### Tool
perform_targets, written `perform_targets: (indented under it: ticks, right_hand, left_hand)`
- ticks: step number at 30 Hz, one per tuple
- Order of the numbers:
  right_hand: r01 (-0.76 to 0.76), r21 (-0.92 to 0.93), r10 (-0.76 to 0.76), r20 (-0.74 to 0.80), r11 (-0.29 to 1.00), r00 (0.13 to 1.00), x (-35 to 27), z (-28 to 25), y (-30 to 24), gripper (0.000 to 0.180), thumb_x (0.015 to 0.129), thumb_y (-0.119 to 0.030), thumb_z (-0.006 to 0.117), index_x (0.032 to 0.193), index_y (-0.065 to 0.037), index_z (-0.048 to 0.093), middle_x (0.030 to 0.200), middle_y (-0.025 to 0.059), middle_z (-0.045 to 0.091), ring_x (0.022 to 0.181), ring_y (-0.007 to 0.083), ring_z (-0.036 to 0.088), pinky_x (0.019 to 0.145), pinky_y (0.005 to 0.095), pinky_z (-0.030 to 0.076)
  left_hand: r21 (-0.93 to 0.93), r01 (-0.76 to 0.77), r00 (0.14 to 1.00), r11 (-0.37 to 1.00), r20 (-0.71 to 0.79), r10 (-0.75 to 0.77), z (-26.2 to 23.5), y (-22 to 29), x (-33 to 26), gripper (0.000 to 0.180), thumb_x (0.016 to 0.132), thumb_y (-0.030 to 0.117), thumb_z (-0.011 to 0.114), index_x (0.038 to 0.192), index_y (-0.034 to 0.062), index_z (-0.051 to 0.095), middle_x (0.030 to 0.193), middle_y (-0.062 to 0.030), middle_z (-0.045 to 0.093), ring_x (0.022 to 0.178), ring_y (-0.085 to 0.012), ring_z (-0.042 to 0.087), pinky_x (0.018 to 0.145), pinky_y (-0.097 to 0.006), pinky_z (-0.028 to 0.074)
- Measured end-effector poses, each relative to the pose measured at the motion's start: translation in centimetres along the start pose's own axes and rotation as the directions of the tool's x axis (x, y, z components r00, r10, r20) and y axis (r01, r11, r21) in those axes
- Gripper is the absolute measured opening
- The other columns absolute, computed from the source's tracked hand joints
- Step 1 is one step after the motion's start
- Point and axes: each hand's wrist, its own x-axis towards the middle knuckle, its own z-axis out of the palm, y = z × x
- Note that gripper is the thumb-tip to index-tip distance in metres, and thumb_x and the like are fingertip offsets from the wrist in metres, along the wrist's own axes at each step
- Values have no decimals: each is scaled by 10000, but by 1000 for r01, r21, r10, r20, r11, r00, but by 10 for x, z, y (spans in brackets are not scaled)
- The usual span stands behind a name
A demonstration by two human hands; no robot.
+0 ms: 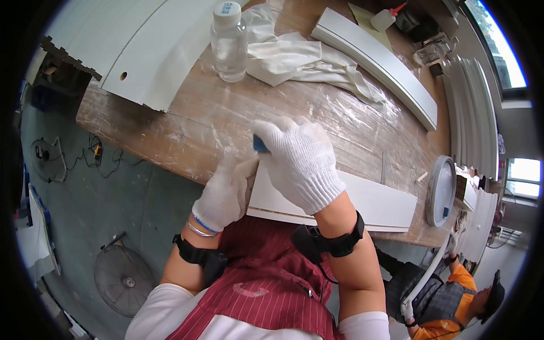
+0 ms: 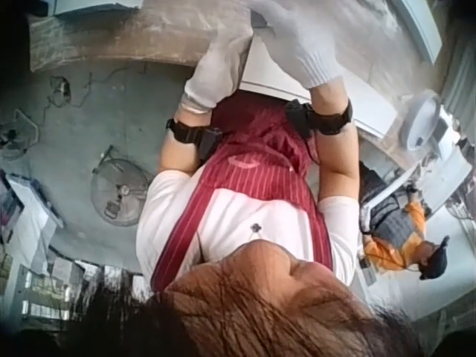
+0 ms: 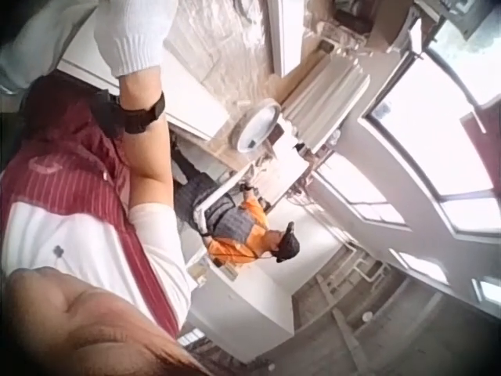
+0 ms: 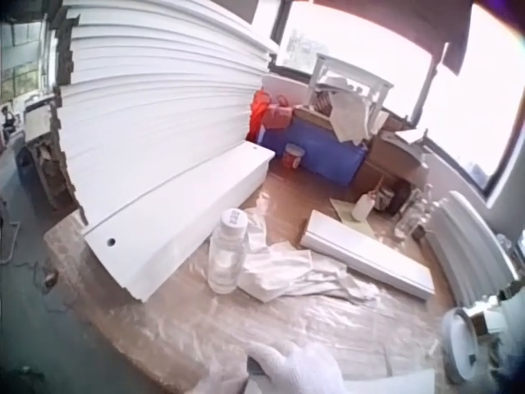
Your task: Wiping and cleaning white furniture panels at a workbench in a factory.
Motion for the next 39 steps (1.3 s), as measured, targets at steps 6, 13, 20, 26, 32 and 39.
perform_targets:
  ticks: [6, 13, 20, 26, 32, 39]
  right_hand:
    - [-42, 230, 106, -277, 972, 955, -23, -16, 2, 455, 752, -48, 800, 1191, -82, 683, 992, 127, 704, 920, 353, 666, 846, 444, 525]
    - [37, 237, 23, -243, 971, 970, -99, 5, -34, 536, 654, -29, 849, 1160, -105, 688, 1000, 50, 677, 878, 275, 639, 792, 392, 505]
    - [57, 200, -4, -257, 978, 966, -118, 35, -62, 567, 660, -60, 874, 1177, -98, 645, 994, 48, 684, 851, 277, 643, 771, 405, 490]
    - [-32, 171, 94, -364, 985, 927, -140, 34, -57, 515, 672, -77, 870, 1139, -96, 654, 962, 47, 695, 817, 269, 647, 759, 414, 486]
    - [25, 255, 72, -365, 967, 928, -115, 50, -71, 464, 584, -169, 808, 1025, -96, 686, 837, 12, 648, 657, 208, 626, 604, 389, 480]
    - [-170, 212, 251, -453, 962, 855, -178, 33, -24, 515, 589, -97, 813, 1081, -88, 659, 888, 18, 676, 769, 215, 668, 654, 372, 506]
  left_hand:
    - [-42, 1, 999, 999, 42, 1, 4, 4, -3, 1045, 1010, 778, 222, 1565, -105, 289, 1521, -222, 503, 1383, -286, 528, 1171, -379, 400]
    - [-115, 42, 992, 992, 126, -27, -4, 2, 0, 1062, 987, 796, 265, 1557, -100, 295, 1520, -238, 496, 1400, -323, 512, 1175, -425, 413]
    - [-122, 37, 998, 992, 56, -30, 0, 4, 0, 1043, 993, 784, 286, 1555, -95, 300, 1514, -242, 500, 1420, -333, 488, 1187, -445, 401]
    - [-64, 29, 1000, 998, 12, -28, -1, 2, -1, 1046, 978, 794, 335, 1523, -98, 357, 1489, -240, 523, 1386, -334, 518, 1165, -443, 421]
    - [-124, 33, 999, 992, -38, -38, 9, 4, -1, 1030, 984, 789, 333, 1489, -107, 386, 1462, -265, 537, 1367, -377, 523, 1173, -492, 397]
    - [143, -31, 997, 989, -72, 41, 2, 0, 5, 923, 1031, 679, 428, 1488, -122, 391, 1470, -233, 541, 1357, -329, 535, 1151, -436, 410]
